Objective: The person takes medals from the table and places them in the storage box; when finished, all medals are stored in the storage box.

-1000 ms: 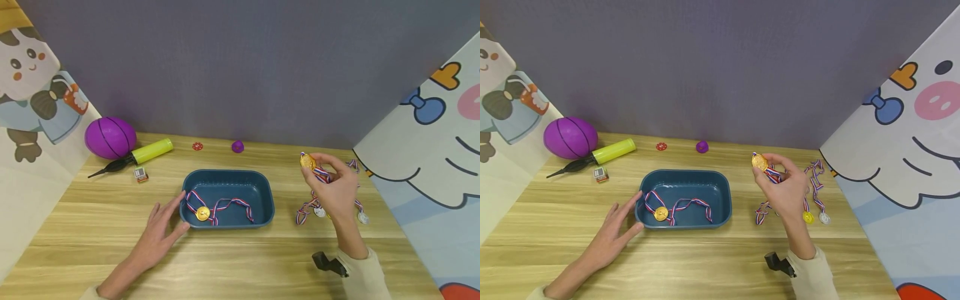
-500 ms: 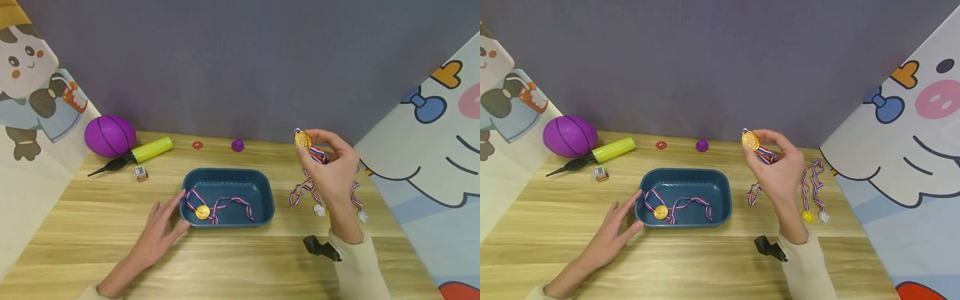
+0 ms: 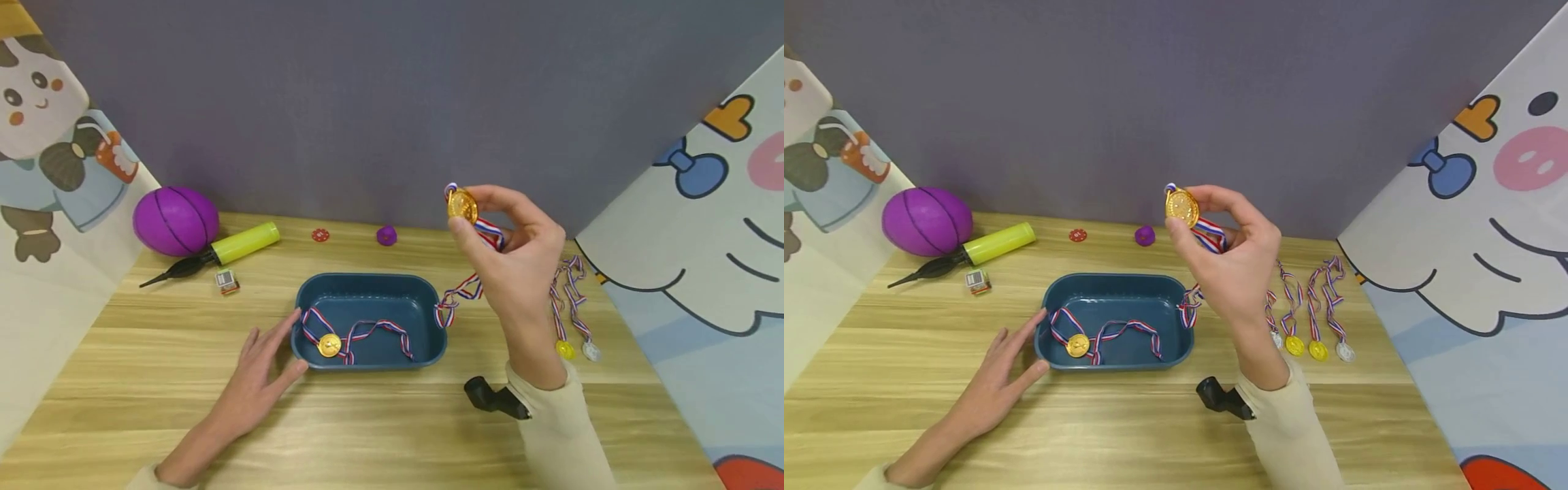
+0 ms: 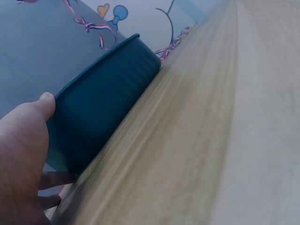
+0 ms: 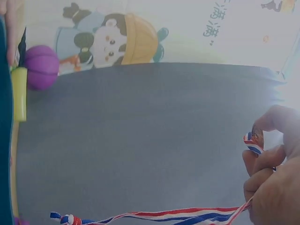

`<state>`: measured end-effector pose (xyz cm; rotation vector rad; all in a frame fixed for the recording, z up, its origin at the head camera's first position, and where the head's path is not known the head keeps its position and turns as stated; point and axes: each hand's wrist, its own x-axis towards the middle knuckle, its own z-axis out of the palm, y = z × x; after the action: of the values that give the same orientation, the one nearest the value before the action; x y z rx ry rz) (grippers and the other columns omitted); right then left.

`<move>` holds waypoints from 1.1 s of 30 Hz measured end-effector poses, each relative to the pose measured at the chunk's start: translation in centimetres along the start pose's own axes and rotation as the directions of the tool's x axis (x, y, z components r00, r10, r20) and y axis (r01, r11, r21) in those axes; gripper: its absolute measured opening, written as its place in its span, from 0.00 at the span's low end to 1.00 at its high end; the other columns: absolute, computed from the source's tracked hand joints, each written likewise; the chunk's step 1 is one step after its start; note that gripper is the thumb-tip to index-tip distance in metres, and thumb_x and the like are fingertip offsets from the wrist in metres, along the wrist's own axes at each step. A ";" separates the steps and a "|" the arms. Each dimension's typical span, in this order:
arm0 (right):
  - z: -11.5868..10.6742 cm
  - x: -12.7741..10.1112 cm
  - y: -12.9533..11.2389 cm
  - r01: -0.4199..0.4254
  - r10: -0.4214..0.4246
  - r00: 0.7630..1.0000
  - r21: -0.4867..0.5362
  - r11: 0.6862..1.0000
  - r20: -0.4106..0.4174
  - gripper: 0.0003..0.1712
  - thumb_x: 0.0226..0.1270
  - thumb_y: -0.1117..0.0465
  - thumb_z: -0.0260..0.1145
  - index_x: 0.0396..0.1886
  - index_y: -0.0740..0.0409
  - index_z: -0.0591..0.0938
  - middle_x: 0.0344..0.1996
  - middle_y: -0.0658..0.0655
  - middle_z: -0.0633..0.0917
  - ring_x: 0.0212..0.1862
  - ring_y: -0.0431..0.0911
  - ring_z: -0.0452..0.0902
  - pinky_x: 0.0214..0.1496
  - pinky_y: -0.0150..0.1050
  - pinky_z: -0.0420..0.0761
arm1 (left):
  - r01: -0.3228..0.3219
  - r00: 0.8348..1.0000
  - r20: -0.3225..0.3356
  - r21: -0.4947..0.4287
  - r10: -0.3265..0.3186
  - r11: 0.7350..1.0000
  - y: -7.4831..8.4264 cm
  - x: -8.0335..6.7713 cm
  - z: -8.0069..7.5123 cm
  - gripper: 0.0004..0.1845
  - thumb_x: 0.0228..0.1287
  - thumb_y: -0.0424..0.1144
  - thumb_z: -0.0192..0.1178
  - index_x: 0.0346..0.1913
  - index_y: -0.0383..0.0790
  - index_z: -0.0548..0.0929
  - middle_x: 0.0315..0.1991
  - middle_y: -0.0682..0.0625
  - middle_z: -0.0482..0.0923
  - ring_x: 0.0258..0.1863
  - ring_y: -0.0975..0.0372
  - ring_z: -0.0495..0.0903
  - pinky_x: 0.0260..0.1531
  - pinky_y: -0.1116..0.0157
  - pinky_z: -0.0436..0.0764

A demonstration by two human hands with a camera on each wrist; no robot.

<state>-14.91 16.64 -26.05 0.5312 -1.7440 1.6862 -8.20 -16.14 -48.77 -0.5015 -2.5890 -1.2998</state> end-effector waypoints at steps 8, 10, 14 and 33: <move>2.4 -2.0 1.2 -0.072 0.069 0.997 0.077 0.994 0.038 0.20 0.59 0.74 0.79 0.50 0.78 0.88 0.39 0.55 0.90 0.28 0.38 0.88 0.28 0.29 0.88 | -0.004 1.000 0.001 -0.002 0.004 1.000 -0.1 0.0 0.1 0.44 0.80 0.43 0.68 0.91 0.58 0.59 0.83 0.40 0.70 0.81 0.38 0.68 0.85 0.31 0.41; 2.8 -2.7 2.0 -0.075 0.071 0.996 0.076 0.994 0.058 0.20 0.58 0.74 0.79 0.50 0.79 0.87 0.39 0.53 0.90 0.27 0.38 0.88 0.27 0.30 0.88 | 0.000 1.000 0.002 0.000 0.000 1.000 -0.1 0.0 0.1 0.44 0.80 0.43 0.68 0.91 0.58 0.59 0.83 0.40 0.70 0.81 0.38 0.68 0.85 0.31 0.41; 3.4 -4.5 3.9 -0.105 0.100 0.990 0.049 0.993 0.102 0.19 0.58 0.74 0.79 0.50 0.76 0.88 0.39 0.51 0.89 0.22 0.37 0.86 0.22 0.30 0.86 | 0.003 1.000 0.002 0.006 -0.003 1.000 -0.1 0.0 0.1 0.44 0.80 0.43 0.67 0.91 0.57 0.59 0.82 0.40 0.71 0.80 0.37 0.68 0.85 0.32 0.41; 3.3 -9.1 8.5 -0.207 0.235 0.915 -0.120 0.971 0.327 0.18 0.62 0.70 0.83 0.52 0.63 0.93 0.46 0.60 0.94 0.40 0.41 0.89 0.41 0.30 0.88 | 0.024 1.000 0.012 0.008 -0.024 1.000 0.0 -0.1 0.0 0.43 0.81 0.44 0.67 0.91 0.59 0.58 0.83 0.40 0.70 0.81 0.38 0.68 0.85 0.31 0.41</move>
<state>-14.86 12.88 -38.41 0.6362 -2.1846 1.7423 -8.13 -16.18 -48.76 -0.4803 -2.6168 -1.2973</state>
